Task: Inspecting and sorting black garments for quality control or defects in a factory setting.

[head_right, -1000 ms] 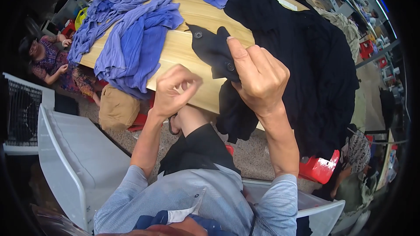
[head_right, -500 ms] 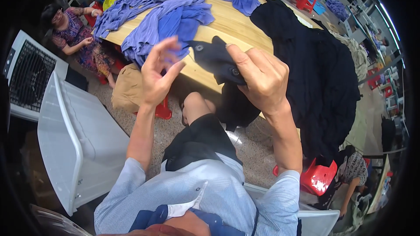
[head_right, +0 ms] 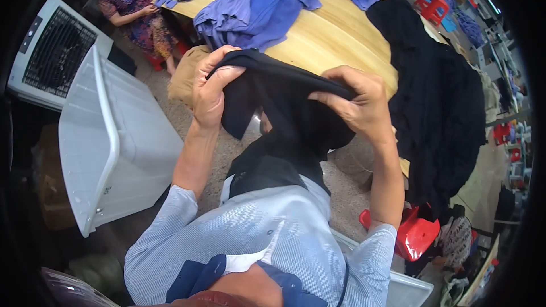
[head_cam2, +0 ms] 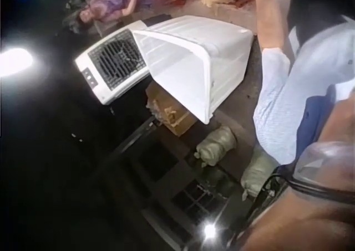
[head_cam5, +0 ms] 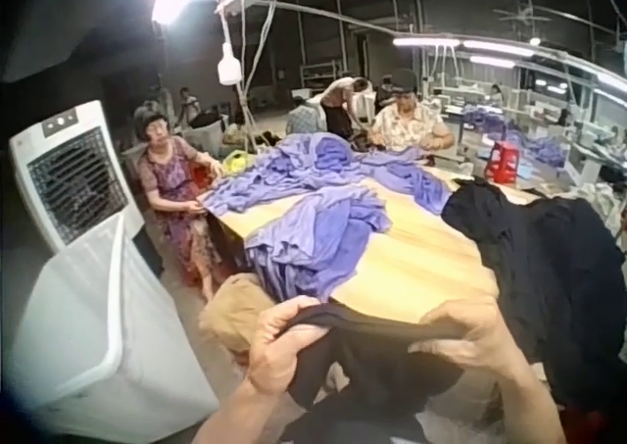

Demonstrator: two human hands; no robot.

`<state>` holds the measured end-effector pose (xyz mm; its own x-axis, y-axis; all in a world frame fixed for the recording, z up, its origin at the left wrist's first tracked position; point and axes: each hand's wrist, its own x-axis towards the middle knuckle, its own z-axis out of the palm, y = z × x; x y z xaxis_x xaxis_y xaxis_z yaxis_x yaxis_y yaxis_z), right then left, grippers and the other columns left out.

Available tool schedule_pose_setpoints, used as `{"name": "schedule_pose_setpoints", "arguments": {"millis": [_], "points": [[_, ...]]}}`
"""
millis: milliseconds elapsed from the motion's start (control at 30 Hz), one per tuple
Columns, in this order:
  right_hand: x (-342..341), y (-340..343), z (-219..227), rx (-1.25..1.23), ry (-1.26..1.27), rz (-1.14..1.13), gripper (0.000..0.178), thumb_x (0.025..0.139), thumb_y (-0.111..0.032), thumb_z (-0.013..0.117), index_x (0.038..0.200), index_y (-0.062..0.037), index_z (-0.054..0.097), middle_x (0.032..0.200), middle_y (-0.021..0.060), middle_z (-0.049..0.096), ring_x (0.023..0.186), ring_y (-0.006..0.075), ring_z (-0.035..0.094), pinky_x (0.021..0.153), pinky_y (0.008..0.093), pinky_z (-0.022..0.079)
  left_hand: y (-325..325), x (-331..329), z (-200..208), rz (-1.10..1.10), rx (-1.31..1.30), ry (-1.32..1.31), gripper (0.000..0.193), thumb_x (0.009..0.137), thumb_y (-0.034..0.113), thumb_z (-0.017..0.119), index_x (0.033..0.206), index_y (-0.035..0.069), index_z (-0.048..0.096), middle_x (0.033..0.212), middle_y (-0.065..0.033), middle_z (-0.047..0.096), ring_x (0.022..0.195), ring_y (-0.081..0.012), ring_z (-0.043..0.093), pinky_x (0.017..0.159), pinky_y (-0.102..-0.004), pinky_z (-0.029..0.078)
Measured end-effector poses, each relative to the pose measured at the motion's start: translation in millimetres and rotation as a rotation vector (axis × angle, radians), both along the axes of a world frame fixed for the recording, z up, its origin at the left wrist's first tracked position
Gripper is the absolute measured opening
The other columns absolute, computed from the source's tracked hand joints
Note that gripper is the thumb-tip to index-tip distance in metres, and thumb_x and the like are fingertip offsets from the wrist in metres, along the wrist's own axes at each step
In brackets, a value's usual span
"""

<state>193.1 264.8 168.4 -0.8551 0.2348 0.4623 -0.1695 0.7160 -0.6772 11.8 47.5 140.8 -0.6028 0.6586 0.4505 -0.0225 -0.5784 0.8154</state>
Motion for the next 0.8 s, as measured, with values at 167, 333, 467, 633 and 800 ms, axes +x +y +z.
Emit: {"name": "schedule_pose_setpoints", "arguments": {"millis": [167, 333, 467, 633, 800], "points": [[7.7, -4.3, -18.5, -0.158, 0.065, -0.002, 0.015, 0.087, 0.002, 0.089, 0.096, 0.0010, 0.078, 0.085, 0.0028, 0.077, 0.076, 0.0088, 0.069, 0.069, 0.0247, 0.052, -24.1, -3.6, -0.7, 0.123, -0.013, 0.150, 0.010, 0.097, -0.003, 0.063, 0.104, -0.004, 0.071, 0.097, -0.0003, 0.068, 0.090, -0.0064, 0.059, 0.081, -0.0225, 0.046], [-6.4, -9.8, -23.8, -0.278, 0.199, -0.087, 0.011, 0.091, 0.009, 0.080, 0.099, 0.0035, 0.074, 0.094, 0.0031, 0.074, 0.087, 0.0088, 0.068, 0.079, 0.0226, 0.052, -24.4, 8.6, 6.9, 0.244, 0.011, 0.182, 0.014, 0.098, -0.004, 0.061, 0.108, -0.005, 0.070, 0.101, -0.0031, 0.068, 0.097, -0.0090, 0.062, 0.088, -0.0234, 0.047], [-55.9, -15.6, -27.8, -0.423, 0.214, -0.045, 0.010, 0.098, -0.005, 0.079, 0.103, 0.0017, 0.073, 0.086, -0.0012, 0.067, 0.080, 0.0081, 0.059, 0.075, 0.0258, 0.048, -20.0, -1.2, -8.4, 0.262, 0.010, -0.101, 0.028, 0.101, 0.002, 0.062, 0.127, -0.006, 0.069, 0.121, -0.0100, 0.073, 0.118, -0.0156, 0.067, 0.106, -0.0283, 0.049], [-131.6, -29.2, -55.9, -0.250, 0.091, -0.083, 0.016, 0.101, -0.013, 0.079, 0.102, 0.0022, 0.074, 0.083, 0.0024, 0.068, 0.080, 0.0071, 0.060, 0.073, 0.0290, 0.051, -24.1, -22.8, -23.0, 0.392, 0.084, -0.374, 0.028, 0.110, 0.017, 0.062, 0.127, -0.003, 0.072, 0.120, -0.0082, 0.077, 0.112, -0.0154, 0.072, 0.104, -0.0310, 0.055], [-190.9, -58.7, -96.6, -0.570, -0.094, 0.177, 0.024, 0.106, -0.018, 0.074, 0.115, 0.0035, 0.074, 0.090, 0.0009, 0.070, 0.087, 0.0091, 0.063, 0.080, 0.0275, 0.052, -40.0, -38.7, -16.6, 0.318, 0.135, -0.534, 0.023, 0.109, 0.019, 0.065, 0.122, 0.002, 0.073, 0.116, -0.0049, 0.078, 0.105, -0.0139, 0.074, 0.097, -0.0312, 0.058]]}}
